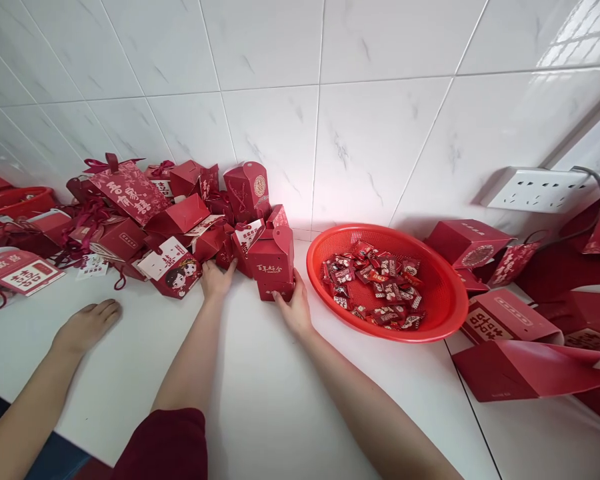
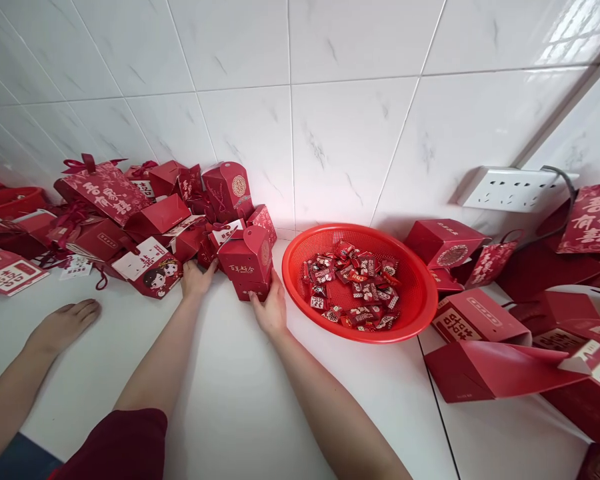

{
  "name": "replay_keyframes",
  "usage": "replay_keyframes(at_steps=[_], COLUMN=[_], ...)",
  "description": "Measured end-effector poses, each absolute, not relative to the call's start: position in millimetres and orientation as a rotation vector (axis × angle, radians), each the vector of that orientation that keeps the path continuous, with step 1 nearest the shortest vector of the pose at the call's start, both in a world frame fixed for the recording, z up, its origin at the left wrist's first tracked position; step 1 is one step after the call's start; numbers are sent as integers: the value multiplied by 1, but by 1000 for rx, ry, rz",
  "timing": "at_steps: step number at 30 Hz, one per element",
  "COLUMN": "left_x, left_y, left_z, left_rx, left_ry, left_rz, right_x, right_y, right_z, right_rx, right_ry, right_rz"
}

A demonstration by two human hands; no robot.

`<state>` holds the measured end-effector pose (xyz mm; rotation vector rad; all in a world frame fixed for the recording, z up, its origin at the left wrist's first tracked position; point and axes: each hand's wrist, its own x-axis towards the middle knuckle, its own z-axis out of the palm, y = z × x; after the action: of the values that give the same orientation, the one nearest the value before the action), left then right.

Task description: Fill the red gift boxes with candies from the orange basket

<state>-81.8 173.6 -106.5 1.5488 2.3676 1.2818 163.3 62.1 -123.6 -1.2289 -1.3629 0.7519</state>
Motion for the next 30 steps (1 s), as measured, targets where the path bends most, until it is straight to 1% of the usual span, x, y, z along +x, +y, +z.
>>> replay_keyframes(at_steps=[4, 11, 19, 30], left_x=[-82, -83, -86, -73], left_y=[174, 174, 175, 157], left_z=[-106, -104, -103, -86], left_rx=[1575, 1546, 1564, 1573], left_ry=[2405, 2394, 2340, 2379], left_rz=[1187, 1211, 1361, 1700], right_x=[162, 154, 144, 141], right_y=[73, 97, 116, 120], right_z=[-123, -122, -121, -126], right_rx=[-1247, -1244, -1219, -1203], right_ry=[-1406, -1465, -1555, -1538], right_rz=[728, 693, 710, 733])
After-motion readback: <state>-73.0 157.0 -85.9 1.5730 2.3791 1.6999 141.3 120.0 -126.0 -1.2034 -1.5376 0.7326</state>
